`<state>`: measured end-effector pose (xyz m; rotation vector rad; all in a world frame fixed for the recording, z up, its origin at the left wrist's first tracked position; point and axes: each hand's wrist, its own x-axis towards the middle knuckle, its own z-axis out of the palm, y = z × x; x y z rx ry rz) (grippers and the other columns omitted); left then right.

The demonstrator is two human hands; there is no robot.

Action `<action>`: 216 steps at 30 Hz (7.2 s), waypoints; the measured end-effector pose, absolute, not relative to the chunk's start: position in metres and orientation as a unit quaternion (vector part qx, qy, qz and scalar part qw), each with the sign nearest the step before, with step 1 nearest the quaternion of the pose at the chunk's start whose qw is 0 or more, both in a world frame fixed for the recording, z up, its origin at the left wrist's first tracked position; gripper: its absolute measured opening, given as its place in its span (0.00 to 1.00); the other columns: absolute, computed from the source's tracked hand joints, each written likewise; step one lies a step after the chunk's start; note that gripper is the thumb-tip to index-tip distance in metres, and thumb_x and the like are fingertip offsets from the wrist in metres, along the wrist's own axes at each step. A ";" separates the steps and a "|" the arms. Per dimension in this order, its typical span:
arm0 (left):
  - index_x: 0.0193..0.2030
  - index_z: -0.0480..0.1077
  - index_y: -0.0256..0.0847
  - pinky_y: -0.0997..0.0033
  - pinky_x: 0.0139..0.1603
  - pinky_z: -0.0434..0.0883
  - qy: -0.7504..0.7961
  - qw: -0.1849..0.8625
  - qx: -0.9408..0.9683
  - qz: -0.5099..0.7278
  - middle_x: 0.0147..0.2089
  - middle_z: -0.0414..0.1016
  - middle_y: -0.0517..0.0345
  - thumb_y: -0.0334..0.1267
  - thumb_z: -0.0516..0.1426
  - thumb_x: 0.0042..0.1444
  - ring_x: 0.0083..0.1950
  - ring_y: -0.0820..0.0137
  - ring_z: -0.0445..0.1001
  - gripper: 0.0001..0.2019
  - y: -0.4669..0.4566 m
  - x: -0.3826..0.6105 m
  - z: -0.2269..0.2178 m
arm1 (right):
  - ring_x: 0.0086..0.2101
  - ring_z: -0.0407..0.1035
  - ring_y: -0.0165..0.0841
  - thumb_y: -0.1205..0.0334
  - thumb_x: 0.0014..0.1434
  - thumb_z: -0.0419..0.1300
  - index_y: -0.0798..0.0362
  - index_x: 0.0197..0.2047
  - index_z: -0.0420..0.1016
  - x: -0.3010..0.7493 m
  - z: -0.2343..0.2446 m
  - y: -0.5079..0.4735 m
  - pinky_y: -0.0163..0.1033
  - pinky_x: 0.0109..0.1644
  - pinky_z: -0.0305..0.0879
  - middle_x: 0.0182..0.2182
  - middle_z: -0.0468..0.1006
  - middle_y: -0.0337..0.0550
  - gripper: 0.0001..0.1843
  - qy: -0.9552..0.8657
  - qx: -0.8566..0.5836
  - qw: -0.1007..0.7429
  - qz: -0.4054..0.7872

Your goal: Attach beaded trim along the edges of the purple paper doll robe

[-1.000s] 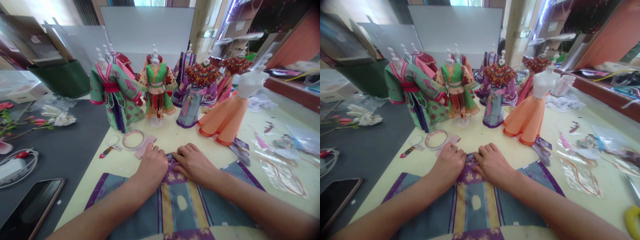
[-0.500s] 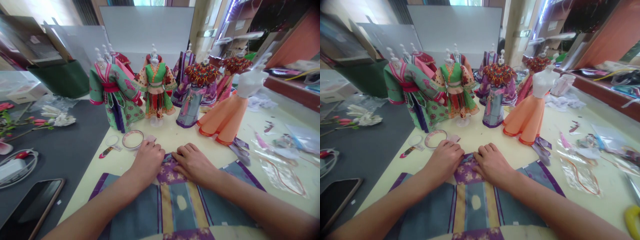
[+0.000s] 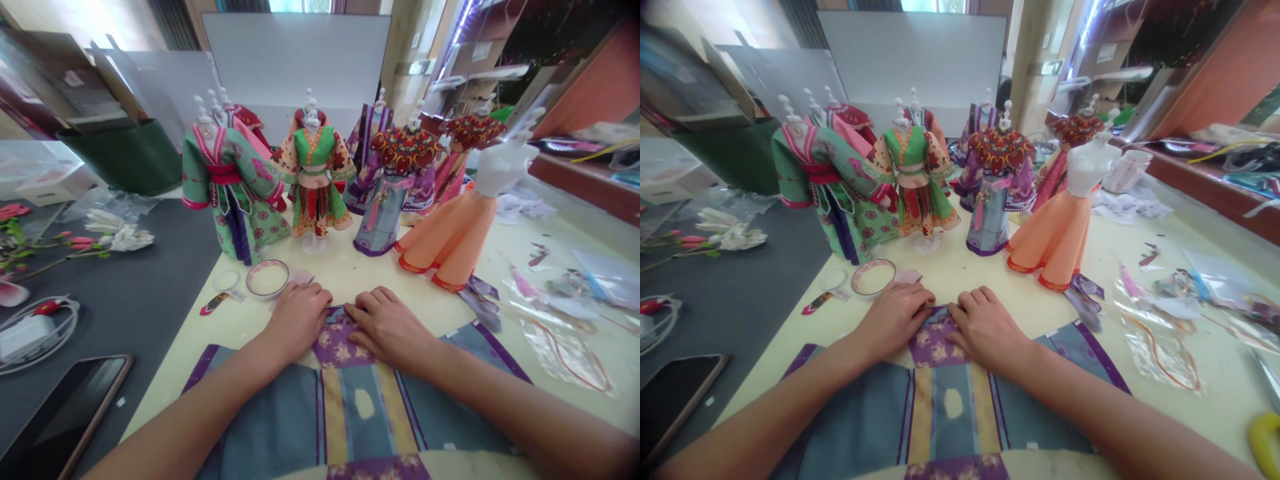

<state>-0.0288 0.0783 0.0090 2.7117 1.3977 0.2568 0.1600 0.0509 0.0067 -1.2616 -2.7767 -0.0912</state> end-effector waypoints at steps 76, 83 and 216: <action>0.28 0.72 0.40 0.71 0.37 0.62 0.476 0.174 0.852 0.133 0.30 0.73 0.60 0.31 0.56 0.49 0.35 0.69 0.70 0.03 0.091 -0.035 0.003 | 0.33 0.59 0.35 0.70 0.61 0.50 0.57 0.33 0.73 0.144 -0.008 0.076 0.41 0.42 0.53 0.29 0.68 0.46 0.11 -0.924 -0.355 0.138 -0.010; 0.29 0.72 0.40 0.70 0.37 0.62 0.481 0.174 0.850 0.126 0.30 0.73 0.60 0.32 0.57 0.49 0.35 0.69 0.71 0.03 0.091 -0.034 0.004 | 0.33 0.58 0.36 0.66 0.61 0.50 0.57 0.33 0.70 0.143 -0.007 0.067 0.43 0.43 0.53 0.29 0.66 0.46 0.09 -0.932 -0.344 0.101 -0.060; 0.56 0.61 0.46 0.48 0.60 0.55 0.458 0.032 0.884 0.090 0.58 0.63 0.51 0.47 0.51 0.57 0.58 0.58 0.61 0.21 -0.108 -0.053 0.000 | 0.43 0.66 0.41 0.63 0.60 0.50 0.52 0.50 0.68 0.206 0.001 -0.140 0.55 0.55 0.58 0.41 0.75 0.45 0.15 -0.877 -0.425 0.219 -0.032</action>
